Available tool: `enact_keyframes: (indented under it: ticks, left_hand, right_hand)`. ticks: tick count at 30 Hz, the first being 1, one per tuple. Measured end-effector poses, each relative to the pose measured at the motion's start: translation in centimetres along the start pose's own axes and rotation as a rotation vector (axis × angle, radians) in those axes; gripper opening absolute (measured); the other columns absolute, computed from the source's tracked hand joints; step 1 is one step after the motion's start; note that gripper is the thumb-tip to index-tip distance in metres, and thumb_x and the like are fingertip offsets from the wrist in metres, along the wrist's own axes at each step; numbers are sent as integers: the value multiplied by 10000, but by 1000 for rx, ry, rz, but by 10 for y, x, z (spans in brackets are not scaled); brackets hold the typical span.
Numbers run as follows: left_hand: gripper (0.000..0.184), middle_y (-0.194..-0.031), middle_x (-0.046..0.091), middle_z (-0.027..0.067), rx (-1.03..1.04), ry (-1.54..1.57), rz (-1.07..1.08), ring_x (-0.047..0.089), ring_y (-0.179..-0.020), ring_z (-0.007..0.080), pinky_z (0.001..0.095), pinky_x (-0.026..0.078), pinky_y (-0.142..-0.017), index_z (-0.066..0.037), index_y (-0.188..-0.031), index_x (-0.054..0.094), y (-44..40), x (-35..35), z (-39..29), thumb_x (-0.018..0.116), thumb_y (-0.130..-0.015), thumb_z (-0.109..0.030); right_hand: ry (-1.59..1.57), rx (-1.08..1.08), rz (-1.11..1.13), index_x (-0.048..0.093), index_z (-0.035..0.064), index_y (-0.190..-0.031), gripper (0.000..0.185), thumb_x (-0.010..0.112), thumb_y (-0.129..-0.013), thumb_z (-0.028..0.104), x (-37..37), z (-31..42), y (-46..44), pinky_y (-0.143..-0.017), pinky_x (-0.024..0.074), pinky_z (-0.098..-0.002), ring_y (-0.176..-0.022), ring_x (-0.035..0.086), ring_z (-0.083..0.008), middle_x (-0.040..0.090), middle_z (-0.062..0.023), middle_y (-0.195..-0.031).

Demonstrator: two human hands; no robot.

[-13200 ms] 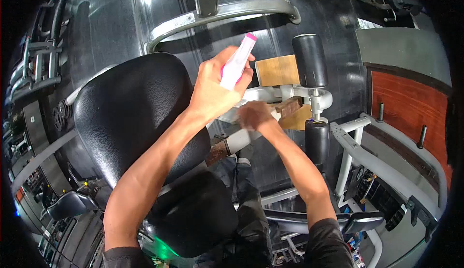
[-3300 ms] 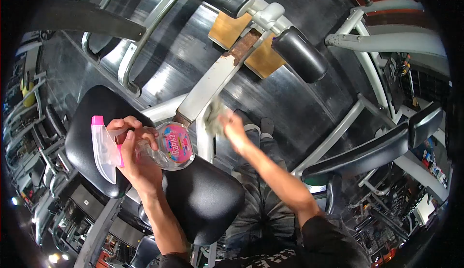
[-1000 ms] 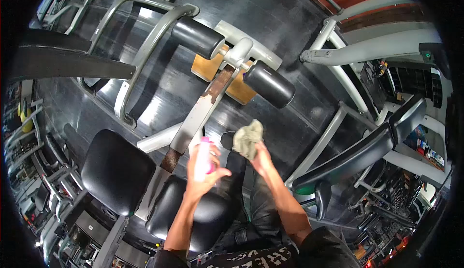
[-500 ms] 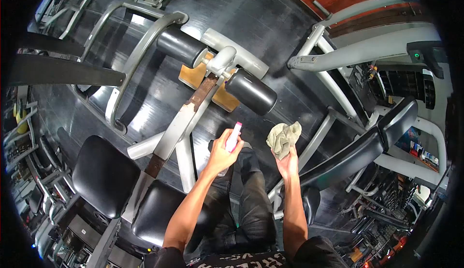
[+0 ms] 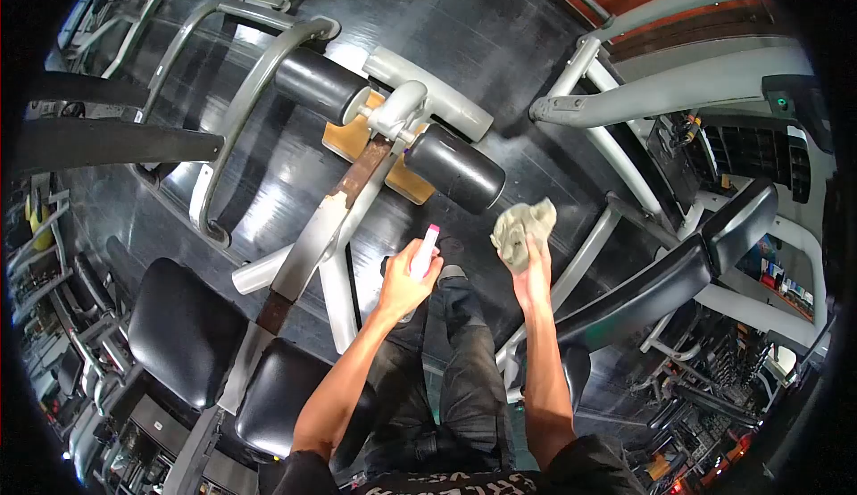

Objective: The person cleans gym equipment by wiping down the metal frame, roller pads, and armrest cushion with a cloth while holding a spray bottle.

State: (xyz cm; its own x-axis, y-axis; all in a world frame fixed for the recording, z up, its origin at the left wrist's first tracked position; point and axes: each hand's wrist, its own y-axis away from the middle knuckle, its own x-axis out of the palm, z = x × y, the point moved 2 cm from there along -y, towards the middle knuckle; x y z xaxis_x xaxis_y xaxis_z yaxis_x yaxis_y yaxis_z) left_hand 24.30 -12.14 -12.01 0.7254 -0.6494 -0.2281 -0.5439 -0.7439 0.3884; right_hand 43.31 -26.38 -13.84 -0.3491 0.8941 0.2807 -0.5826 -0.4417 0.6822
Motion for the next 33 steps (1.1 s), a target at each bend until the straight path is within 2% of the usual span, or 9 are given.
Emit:
enact_keyframes:
  ticks: [3,7,12,18,19,20,25,28,33]
  left_hand:
    - [117,-798,692,91,32,57,40,685,-722,167,297,523,-669,-14,-922,630,10,-13,15,701,-838,-53]
    - [130,-818,674,70,91,38,84,657,-724,130,264,504,-654,-3,-953,632,8,-19,36,682,-833,10]
    - [129,-806,664,73,125,56,18,612,-664,108,252,482,-610,-3,-940,628,-7,-13,44,675,-827,35]
    - [128,-825,675,92,127,79,52,659,-691,153,275,508,-626,-4,-937,624,-2,-5,58,666,-827,45]
    - [129,-831,678,97,110,94,60,667,-695,164,279,513,-631,-4,-938,624,-1,-5,62,665,-826,45]
    - [103,-757,635,7,175,83,35,544,-608,54,225,435,-558,-18,-939,627,-3,-4,51,637,-852,35]
    - [100,-816,646,41,280,89,22,555,-601,65,227,443,-550,-15,-942,621,-2,-3,50,632,-855,34]
    - [106,-837,647,54,114,124,82,559,-604,70,230,448,-548,-14,-943,618,-2,-3,57,628,-855,44]
    - [153,-835,671,91,143,134,22,655,-703,153,270,510,-638,0,-950,628,-6,-9,53,656,-812,62]
  right_hand:
    - [522,-253,-107,579,40,-1296,342,575,-973,152,35,-4,-38,-984,479,-344,-1180,582,-259,575,-107,-1323]
    - [1142,-953,57,630,190,-1280,512,610,-805,2,123,-2,-70,-1039,447,-395,-1266,514,-322,511,-132,-1408]
    - [1662,-1200,237,636,254,-1259,583,586,-749,-25,156,-52,-125,-1091,402,-410,-1294,488,-319,454,-88,-1471]
    - [1717,-1100,333,639,269,-1229,617,613,-689,-27,72,-32,-99,-1067,441,-395,-1273,513,-300,503,-49,-1428]
    - [1723,-1132,271,678,299,-1171,627,616,-661,-62,57,-22,-92,-945,536,-359,-1186,587,-276,568,-33,-1357]
    - [1750,-1077,239,684,293,-1157,624,615,-655,-72,37,-19,-91,-927,547,-359,-1187,587,-271,569,-26,-1356]
    - [1370,-697,21,624,145,-1242,495,536,-802,-63,-5,15,-89,-946,517,-425,-1186,575,-381,580,-162,-1310]
    - [1109,-855,-82,587,86,-1288,461,536,-847,-42,41,29,-93,-1023,458,-411,-1232,546,-380,556,-216,-1321]
    - [1358,-1067,253,591,231,-1304,630,593,-735,-40,153,-13,-135,-1053,450,-407,-1275,499,-357,466,-153,-1439]
